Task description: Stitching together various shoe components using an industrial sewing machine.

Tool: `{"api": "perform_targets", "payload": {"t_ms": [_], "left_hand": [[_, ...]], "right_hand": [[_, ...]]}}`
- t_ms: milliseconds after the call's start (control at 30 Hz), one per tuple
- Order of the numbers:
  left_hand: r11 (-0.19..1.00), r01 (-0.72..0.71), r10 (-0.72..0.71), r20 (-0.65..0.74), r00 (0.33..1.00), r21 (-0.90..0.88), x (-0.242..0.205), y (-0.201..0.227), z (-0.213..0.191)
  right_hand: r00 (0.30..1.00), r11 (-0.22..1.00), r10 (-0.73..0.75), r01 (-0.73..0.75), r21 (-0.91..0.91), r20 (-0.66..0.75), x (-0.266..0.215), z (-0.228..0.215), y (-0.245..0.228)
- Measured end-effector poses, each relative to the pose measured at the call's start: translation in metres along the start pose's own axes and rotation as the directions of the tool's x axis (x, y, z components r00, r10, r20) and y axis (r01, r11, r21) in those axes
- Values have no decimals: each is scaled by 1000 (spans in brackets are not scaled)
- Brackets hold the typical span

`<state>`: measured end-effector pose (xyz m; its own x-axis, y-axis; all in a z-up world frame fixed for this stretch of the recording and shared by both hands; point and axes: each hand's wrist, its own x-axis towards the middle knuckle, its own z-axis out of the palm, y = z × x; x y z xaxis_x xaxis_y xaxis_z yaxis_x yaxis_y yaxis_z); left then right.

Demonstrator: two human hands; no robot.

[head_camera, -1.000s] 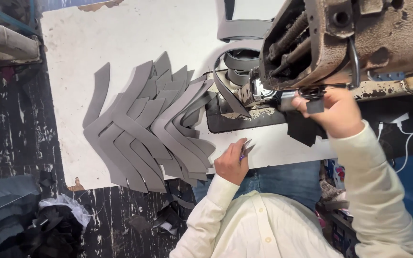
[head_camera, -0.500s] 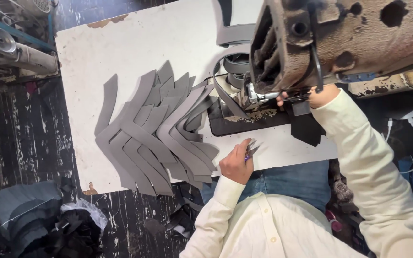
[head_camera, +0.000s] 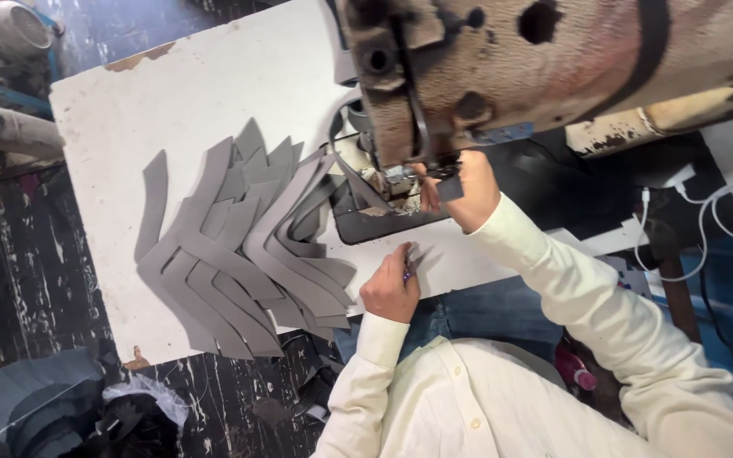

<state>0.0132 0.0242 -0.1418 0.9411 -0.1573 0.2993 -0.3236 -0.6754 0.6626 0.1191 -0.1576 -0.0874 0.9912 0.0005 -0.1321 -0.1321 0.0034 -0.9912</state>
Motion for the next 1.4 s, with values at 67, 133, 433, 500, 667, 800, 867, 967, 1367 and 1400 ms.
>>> {"api": "perform_targets", "payload": {"t_ms": [67, 133, 433, 500, 667, 800, 867, 967, 1367, 1400], "left_hand": [[1000, -6, 5, 9, 1000, 14, -2, 1, 1], [999, -22, 21, 21, 1000, 29, -4, 0, 2], [997, -30, 31, -3, 1000, 71, -15, -6, 17], [996, -70, 68, 40, 997, 49, -14, -2, 15], [997, 83, -83, 76, 994, 3, -20, 9, 19], [952, 243, -222, 130, 966, -186, -36, 19, 23], [962, 205, -178, 153, 972, -182, -43, 35, 19], [960, 237, -206, 195, 959, -152, -51, 52, 15], [883, 424, -366, 267, 891, -203, -27, 89, 13], [863, 438, -364, 289, 885, -251, -19, 84, 14]], "right_hand": [[999, 997, 17, -14, -71, 39, -5, -6, -11], [997, 990, 30, -21, -136, 69, -14, -9, -17], [989, 990, -114, 105, -97, -94, -104, -96, 14], [943, 965, -262, 260, -39, -207, -125, -147, 42], [792, 964, -242, 132, -230, -561, -150, -261, 7], [751, 916, -327, 103, -387, -573, -138, -337, 27], [738, 879, -377, 93, -468, -560, -124, -355, 36], [733, 803, -438, 58, -594, -520, -96, -372, 40], [579, 804, -587, 339, -488, -565, -40, -463, 136], [534, 844, -534, 382, -377, -655, -49, -452, 118]]}}
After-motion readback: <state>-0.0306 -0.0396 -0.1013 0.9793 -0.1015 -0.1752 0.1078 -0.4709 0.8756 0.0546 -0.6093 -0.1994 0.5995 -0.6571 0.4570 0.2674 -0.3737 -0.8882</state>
